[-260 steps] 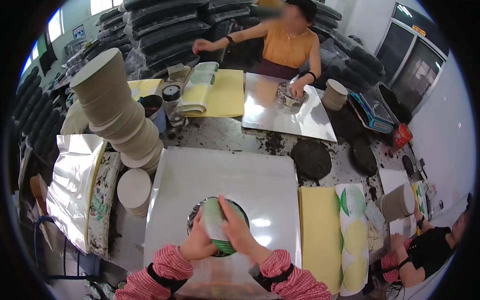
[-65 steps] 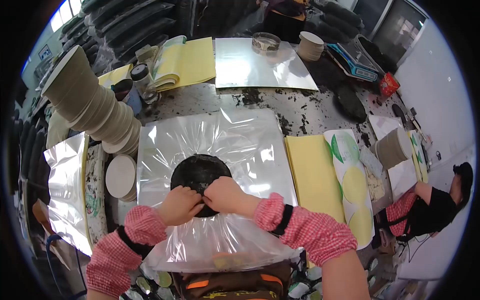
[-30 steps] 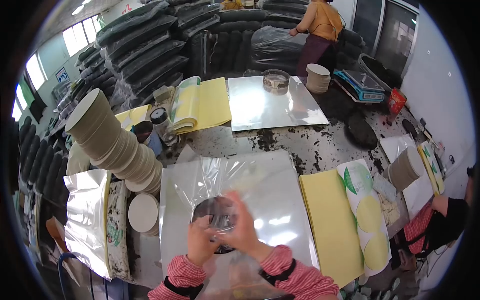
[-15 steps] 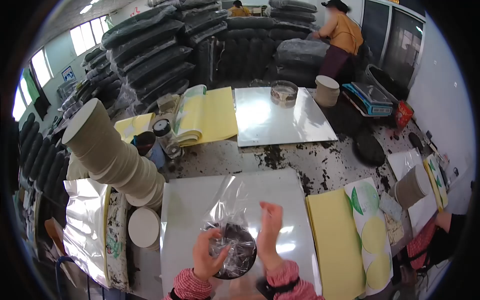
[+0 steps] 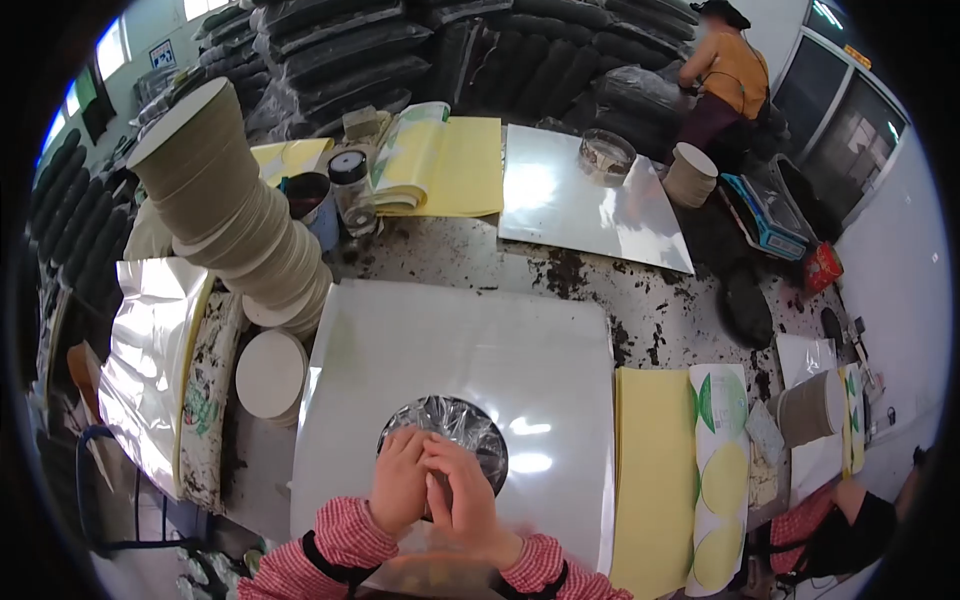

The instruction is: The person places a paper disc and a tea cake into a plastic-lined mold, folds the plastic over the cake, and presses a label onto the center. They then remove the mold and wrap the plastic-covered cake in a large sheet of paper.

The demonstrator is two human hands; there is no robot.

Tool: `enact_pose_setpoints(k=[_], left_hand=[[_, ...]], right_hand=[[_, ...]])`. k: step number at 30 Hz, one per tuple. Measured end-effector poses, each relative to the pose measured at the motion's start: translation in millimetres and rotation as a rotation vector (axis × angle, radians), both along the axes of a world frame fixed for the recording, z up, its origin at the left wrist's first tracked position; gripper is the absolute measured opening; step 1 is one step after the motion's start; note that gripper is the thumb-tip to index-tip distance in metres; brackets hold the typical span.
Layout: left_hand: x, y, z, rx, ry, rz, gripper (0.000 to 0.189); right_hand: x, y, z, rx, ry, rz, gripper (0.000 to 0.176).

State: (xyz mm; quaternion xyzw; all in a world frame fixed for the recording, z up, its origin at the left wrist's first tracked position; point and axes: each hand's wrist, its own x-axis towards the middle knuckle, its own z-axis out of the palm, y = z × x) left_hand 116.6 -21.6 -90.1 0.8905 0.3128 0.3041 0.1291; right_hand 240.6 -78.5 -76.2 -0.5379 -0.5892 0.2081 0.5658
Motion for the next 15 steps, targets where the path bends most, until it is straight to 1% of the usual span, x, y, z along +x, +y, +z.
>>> enact_pose_setpoints(k=[2, 3, 4, 6, 7, 9, 10, 12, 13, 14, 15], left_hand=[[-6.7, 1.7, 2.4, -0.088, -0.174, -0.02, 0.051], [-5.2, 0.5, 9.6, -0.129, -0.229, -0.036, 0.06], [-2.8, 3.1, 17.2, -0.173, -0.277, -0.054, 0.07], [-8.5, 15.7, 19.3, -0.269, -0.024, -0.21, 0.083], [-12.7, 11.7, 17.2, -0.289, -0.012, -0.214, 0.083], [-10.1, 14.9, 15.6, -0.201, 0.116, -0.228, 0.087], [-7.2, 15.4, 14.2, -0.206, 0.123, -0.252, 0.087], [-2.1, 10.3, 10.4, -0.177, 0.009, -0.16, 0.088], [-2.2, 11.4, 12.3, -0.181, 0.085, -0.142, 0.087], [-1.9, 13.2, 11.4, -0.175, 0.082, -0.164, 0.087], [-1.8, 14.3, 9.0, -0.151, 0.123, -0.168, 0.086]], right_hand=[[-2.1, -15.1, -10.3, 0.087, -0.291, -0.039, 0.038], [-0.6, -13.3, -6.1, 0.042, -0.227, -0.062, 0.038], [1.0, -12.0, -1.6, -0.082, -0.159, -0.052, 0.04], [0.3, -15.7, 3.5, -0.151, -0.293, -0.025, 0.04], [3.8, -20.5, 7.6, -0.171, -0.28, -0.027, 0.04], [17.9, -17.7, 16.9, -0.18, -0.471, 0.017, 0.032], [23.7, -0.5, 19.3, -0.191, -0.463, -0.004, 0.032], [30.9, 29.2, 17.5, -0.433, -0.476, 0.026, 0.019], [23.8, 28.5, 0.1, -0.339, -0.514, -0.065, 0.015], [20.4, 33.0, -14.3, -0.234, -0.561, -0.151, 0.012], [19.6, 29.4, -11.3, -0.196, -0.522, -0.145, 0.009]])
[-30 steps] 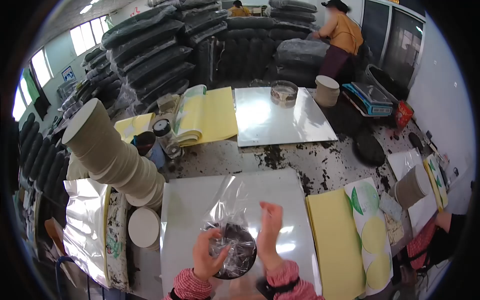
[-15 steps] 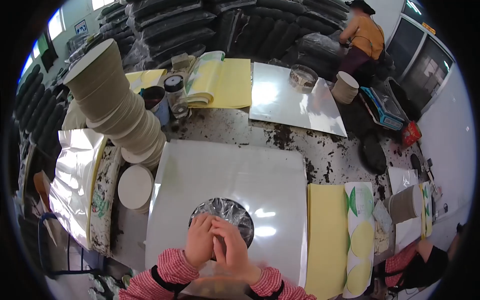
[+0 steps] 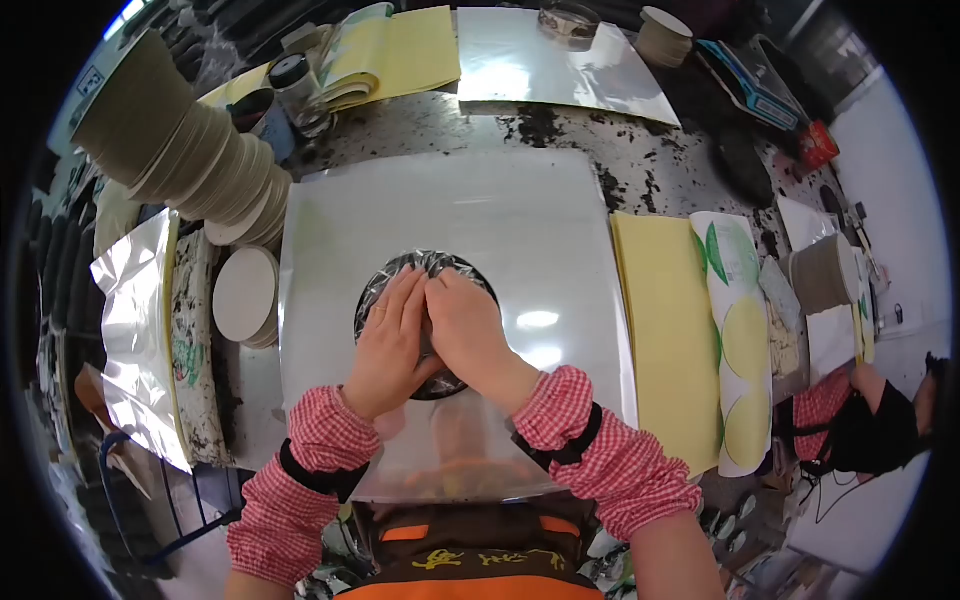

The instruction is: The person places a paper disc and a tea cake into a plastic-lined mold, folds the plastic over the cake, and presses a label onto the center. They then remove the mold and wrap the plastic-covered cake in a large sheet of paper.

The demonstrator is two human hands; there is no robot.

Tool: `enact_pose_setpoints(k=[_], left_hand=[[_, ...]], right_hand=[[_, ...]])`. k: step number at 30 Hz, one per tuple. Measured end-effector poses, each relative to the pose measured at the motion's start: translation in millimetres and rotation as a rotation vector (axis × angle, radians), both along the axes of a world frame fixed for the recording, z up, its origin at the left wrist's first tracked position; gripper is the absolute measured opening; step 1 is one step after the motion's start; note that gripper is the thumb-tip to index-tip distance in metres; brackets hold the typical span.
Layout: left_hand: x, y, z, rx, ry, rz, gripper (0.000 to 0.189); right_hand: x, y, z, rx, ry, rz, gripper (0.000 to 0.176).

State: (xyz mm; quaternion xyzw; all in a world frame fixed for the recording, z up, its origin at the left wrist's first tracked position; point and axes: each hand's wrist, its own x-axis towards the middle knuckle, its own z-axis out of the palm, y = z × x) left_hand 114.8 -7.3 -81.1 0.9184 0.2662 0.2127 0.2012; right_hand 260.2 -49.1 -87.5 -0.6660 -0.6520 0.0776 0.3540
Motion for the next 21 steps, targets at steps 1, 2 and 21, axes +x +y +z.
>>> enact_pose_setpoints(k=[1, 2, 21], left_hand=[[0.4, 0.2, -1.0, 0.029, 0.039, -0.007, 0.085], [1.4, -0.4, 1.1, 0.039, 0.091, 0.002, 0.079], [10.3, -8.2, 14.1, 0.031, 0.251, 0.049, 0.069]], right_hand=[[6.2, -4.7, 6.5, 0.007, -0.008, -0.013, 0.009], [15.0, -8.4, 16.6, -0.042, 0.133, 0.047, 0.01], [334.0, -148.3, -55.6, 0.016, -0.461, -0.904, 0.024]])
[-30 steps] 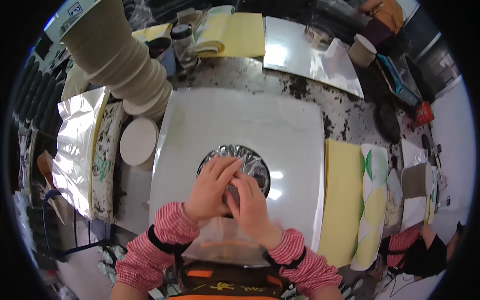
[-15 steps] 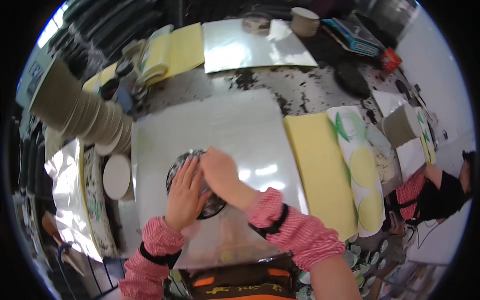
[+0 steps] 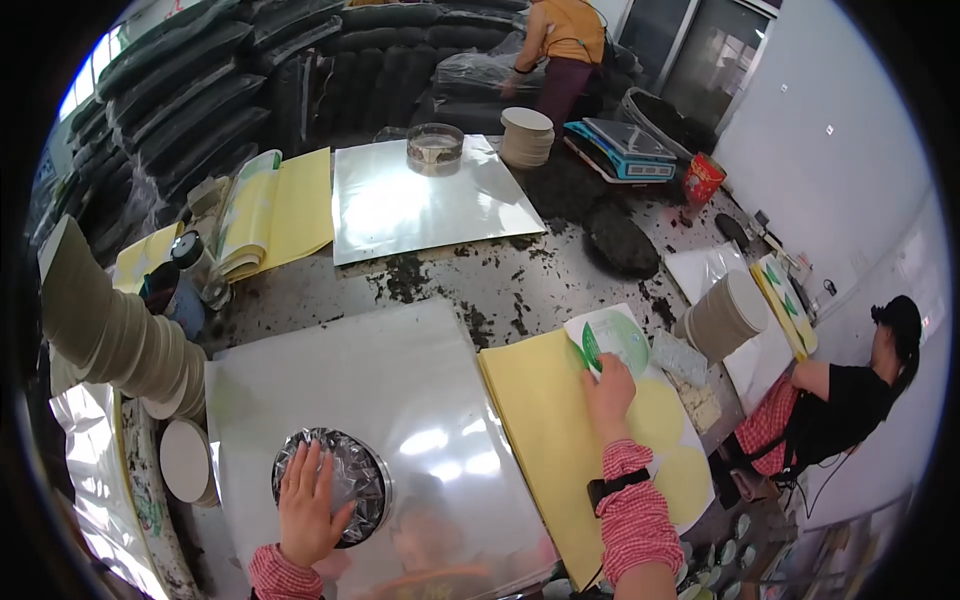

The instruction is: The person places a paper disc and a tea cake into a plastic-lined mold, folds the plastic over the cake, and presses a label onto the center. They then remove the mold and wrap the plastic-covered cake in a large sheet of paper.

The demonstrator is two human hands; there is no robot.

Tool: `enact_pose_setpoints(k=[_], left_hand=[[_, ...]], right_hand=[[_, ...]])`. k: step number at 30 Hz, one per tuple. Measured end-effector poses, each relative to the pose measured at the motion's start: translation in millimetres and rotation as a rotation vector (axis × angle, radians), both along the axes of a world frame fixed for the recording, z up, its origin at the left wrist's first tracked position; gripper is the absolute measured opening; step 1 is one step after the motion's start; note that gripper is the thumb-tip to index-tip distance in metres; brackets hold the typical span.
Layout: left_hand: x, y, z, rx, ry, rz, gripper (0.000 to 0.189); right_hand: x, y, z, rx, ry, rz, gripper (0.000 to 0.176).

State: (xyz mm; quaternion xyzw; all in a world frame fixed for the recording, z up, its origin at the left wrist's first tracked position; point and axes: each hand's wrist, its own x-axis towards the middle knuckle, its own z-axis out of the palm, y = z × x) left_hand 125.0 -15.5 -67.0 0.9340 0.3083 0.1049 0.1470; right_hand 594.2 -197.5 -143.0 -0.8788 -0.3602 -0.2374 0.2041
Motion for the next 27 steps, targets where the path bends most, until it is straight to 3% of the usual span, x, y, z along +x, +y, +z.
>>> enact_pose_setpoints(k=[1, 3, 6, 9, 12, 14, 16, 17, 18, 19, 20, 22, 27], left_hand=[[0.1, 0.5, 0.5, -0.008, -0.024, -0.011, 0.07], [-2.4, -0.2, 2.4, -0.007, -0.044, -0.025, 0.072], [0.1, 0.1, 1.4, -0.009, -0.045, -0.004, 0.071], [-1.8, 0.8, 1.1, 0.008, -0.069, -0.027, 0.069], [-4.9, 4.3, -7.1, 0.049, -0.076, -0.055, 0.071], [-3.8, -0.7, -0.7, 0.036, -0.07, -0.014, 0.072], [-2.8, -2.1, 1.7, 0.04, -0.09, 0.003, 0.072], [-2.3, -1.7, 2.1, 0.058, -0.095, 0.023, 0.069], [-2.6, -2.5, 1.7, 0.073, -0.098, 0.044, 0.065], [-3.9, -2.9, -2.0, 0.079, -0.104, 0.052, 0.065], [-4.7, 0.2, -8.2, 0.044, -0.15, -0.013, 0.061], [-6.5, 4.5, -16.4, -0.16, -0.388, -0.057, 0.046], [-8.6, 0.9, -19.7, -0.513, -0.555, -0.015, 0.036]], right_hand=[[3.6, 2.9, 0.3, -0.001, 0.003, 0.008, 0.024], [12.2, 9.4, 4.7, -0.26, 0.153, -0.104, 0.021], [42.1, 2.8, 12.9, -0.06, 0.192, -0.158, 0.018], [89.4, -4.8, 3.6, -0.008, 0.214, 0.078, 0.013], [-30.6, 21.8, 172.3, 0.275, 0.08, 0.203, 0.013], [-97.4, 20.9, 229.1, 0.469, 0.211, 0.234, 0.005], [-118.9, 23.2, 175.8, 0.669, 0.771, 0.533, 0.02], [-138.1, 33.2, 105.6, 0.727, 1.048, 0.735, 0.029], [-190.4, 48.6, 98.5, 0.105, 0.517, 0.671, 0.039], [-250.3, 57.7, 90.5, 0.125, 0.556, 0.837, 0.05], [-268.2, 54.6, 61.2, -0.019, 0.452, 1.02, 0.046], [-288.9, 66.1, 68.0, -0.049, 0.266, 1.209, 0.041], [-296.2, 73.2, 86.0, -0.265, 0.342, 1.22, 0.039]])
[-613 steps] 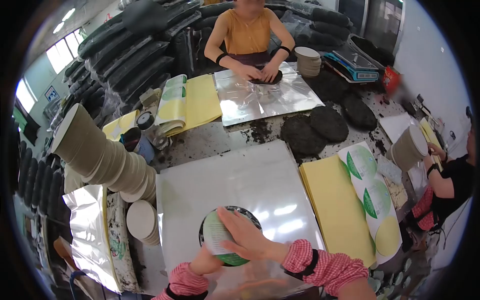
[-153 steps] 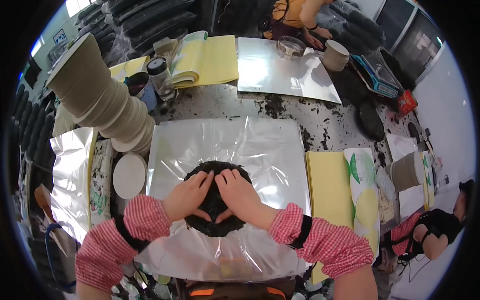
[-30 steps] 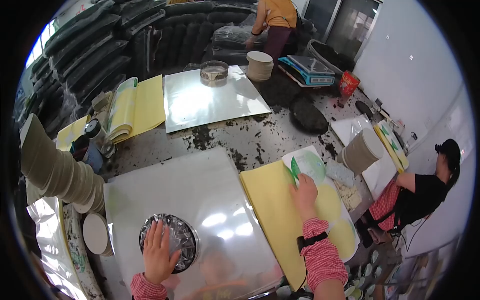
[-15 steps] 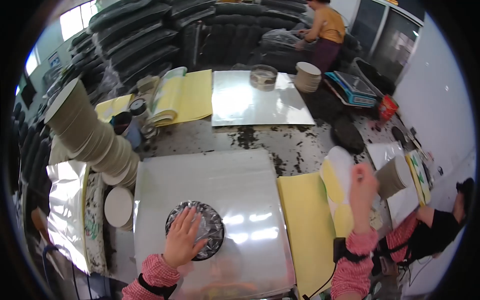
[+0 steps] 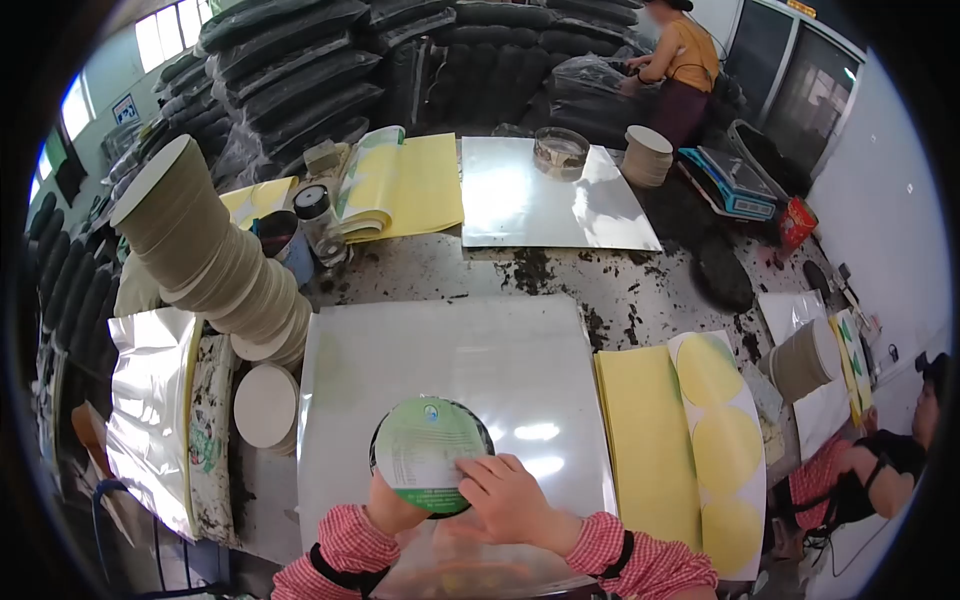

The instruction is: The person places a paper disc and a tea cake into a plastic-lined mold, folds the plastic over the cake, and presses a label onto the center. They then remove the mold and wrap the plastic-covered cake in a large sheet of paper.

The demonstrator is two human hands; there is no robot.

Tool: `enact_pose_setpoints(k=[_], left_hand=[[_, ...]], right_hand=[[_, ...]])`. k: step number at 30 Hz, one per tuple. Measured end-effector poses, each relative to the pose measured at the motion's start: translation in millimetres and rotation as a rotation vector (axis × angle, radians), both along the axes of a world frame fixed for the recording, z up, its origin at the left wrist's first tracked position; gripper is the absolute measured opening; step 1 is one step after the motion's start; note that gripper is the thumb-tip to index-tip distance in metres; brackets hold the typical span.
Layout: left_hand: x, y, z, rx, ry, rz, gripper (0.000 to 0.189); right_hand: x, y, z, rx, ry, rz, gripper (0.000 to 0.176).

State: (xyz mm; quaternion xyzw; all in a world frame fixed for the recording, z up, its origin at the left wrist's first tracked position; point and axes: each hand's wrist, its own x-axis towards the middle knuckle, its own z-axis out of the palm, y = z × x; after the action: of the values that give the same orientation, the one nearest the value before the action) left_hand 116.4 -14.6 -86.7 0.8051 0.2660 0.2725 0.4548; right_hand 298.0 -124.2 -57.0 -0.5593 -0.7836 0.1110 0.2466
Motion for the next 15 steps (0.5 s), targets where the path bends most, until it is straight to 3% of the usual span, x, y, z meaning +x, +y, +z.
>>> enact_pose_setpoints(k=[2, 4, 5, 7, 9, 10, 11, 13, 15], left_hand=[[4.8, 2.0, 11.9, 0.034, -0.028, 0.022, 0.034], [5.4, -2.3, 13.6, 0.035, -0.026, 0.037, 0.033], [4.9, 0.1, 12.6, -0.02, -0.052, -0.007, 0.038], [1.4, 5.0, 16.3, -0.054, -0.071, -0.058, 0.044], [-0.2, 7.0, 21.5, 0.053, -0.012, 0.165, 0.054], [-13.6, 9.0, 13.6, -0.459, -0.587, 0.154, 0.059], [-24.1, 6.4, 6.8, -0.468, -0.579, 0.161, 0.059], [-38.2, 5.2, 10.8, -0.326, -0.436, 0.491, 0.048], [-51.5, 7.8, 8.0, -0.29, -0.292, 0.485, 0.047]], right_hand=[[9.2, 8.1, 10.4, -0.087, 0.026, 0.046, 0.042], [1.4, 29.9, 21.0, -0.101, 0.64, -0.035, 0.053], [-4.5, 39.1, 11.1, -0.11, 0.649, -0.045, 0.053], [-12.0, 65.4, -14.9, -0.072, 0.768, -0.104, 0.07], [-16.7, 65.2, -17.5, -0.113, 0.628, -0.123, 0.075], [-19.8, 64.5, -18.3, -0.011, 0.309, -0.021, 0.077], [-27.2, 58.6, -20.5, 0.078, 0.009, 0.063, 0.078], [-35.4, 61.9, -17.8, 0.057, -0.023, 0.091, 0.077], [-38.9, 63.0, -13.8, -0.028, -0.185, 0.095, 0.074]])
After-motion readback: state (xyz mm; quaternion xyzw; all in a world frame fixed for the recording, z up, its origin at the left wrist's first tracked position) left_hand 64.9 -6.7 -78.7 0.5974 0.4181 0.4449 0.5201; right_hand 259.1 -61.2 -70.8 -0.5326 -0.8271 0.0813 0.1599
